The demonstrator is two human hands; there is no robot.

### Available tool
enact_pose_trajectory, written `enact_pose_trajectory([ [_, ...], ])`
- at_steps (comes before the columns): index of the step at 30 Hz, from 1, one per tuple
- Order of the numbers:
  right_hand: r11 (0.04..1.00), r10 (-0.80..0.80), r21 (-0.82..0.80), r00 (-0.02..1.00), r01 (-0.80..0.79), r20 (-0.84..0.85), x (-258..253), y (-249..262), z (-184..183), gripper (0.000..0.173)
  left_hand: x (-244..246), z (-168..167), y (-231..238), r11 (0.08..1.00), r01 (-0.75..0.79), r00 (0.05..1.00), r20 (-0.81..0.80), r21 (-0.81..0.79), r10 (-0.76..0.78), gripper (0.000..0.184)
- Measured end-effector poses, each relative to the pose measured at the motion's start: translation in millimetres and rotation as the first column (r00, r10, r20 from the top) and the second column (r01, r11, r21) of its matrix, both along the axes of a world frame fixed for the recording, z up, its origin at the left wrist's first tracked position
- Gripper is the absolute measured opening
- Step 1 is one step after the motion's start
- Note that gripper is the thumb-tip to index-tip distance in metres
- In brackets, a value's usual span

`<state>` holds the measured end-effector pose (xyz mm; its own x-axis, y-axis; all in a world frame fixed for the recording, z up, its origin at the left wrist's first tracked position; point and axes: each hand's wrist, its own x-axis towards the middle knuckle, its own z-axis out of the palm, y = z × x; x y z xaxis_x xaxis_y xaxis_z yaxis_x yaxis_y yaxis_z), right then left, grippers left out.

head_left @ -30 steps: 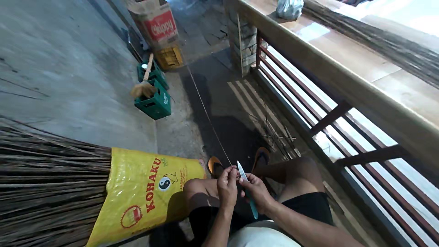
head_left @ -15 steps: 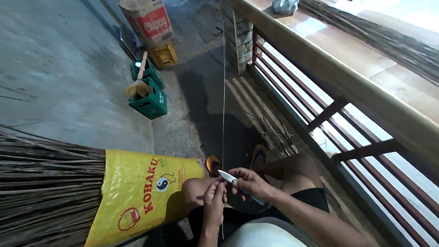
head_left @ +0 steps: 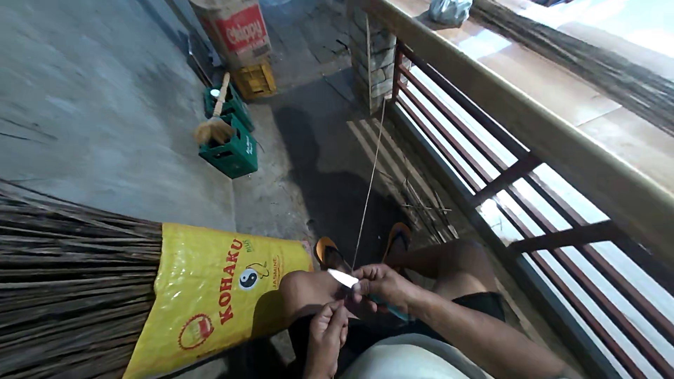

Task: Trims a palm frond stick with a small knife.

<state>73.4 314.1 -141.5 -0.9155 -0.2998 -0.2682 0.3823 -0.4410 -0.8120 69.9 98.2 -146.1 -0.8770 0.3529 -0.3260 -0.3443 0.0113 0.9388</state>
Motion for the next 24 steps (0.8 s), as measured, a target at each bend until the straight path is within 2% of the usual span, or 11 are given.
enact_pose_trajectory([
  [3,0.996,-0.094,-0.003,0.994,0.094,0.063,-6.9,17.0,0.2,0.022,4.7,-1.3,-5.1,1.000,-0.011,0.999,0.030,-0.025,0.012,0.020],
  [8,1.000,0.013,-0.007,0.997,-0.012,0.075,4.8,-6.8,-2.9,0.024,3.2,-7.0,-4.7,0.998,-0.024,1.000,0.000,-0.057,0.024,0.019],
  [10,1.000,0.011,-0.003,0.997,-0.010,0.076,7.9,-16.1,-1.7,0.025,1.9,-5.7,-4.2,0.998,-0.030,0.999,-0.019,-0.046,0.029,0.018],
  [15,0.979,-0.198,-0.030,0.976,0.201,0.092,-10.4,15.3,3.7,0.025,6.0,-1.1,-15.0,0.999,-0.008,1.000,0.003,-0.053,0.008,0.019],
  [17,0.969,-0.233,-0.061,0.966,0.240,0.108,-13.4,21.3,2.0,0.026,7.7,-1.4,-17.3,0.999,0.002,1.000,0.014,-0.051,-0.001,0.020],
  [20,0.983,-0.174,-0.038,0.979,0.179,0.104,-4.8,9.8,3.9,0.035,8.6,-6.7,-19.9,1.000,0.019,0.999,0.042,-0.022,-0.018,0.021],
  [24,0.995,0.027,-0.099,0.998,-0.021,0.056,11.3,-12.3,-7.6,0.031,7.7,-7.4,-22.0,0.998,0.027,0.992,0.119,0.062,-0.034,0.020],
])
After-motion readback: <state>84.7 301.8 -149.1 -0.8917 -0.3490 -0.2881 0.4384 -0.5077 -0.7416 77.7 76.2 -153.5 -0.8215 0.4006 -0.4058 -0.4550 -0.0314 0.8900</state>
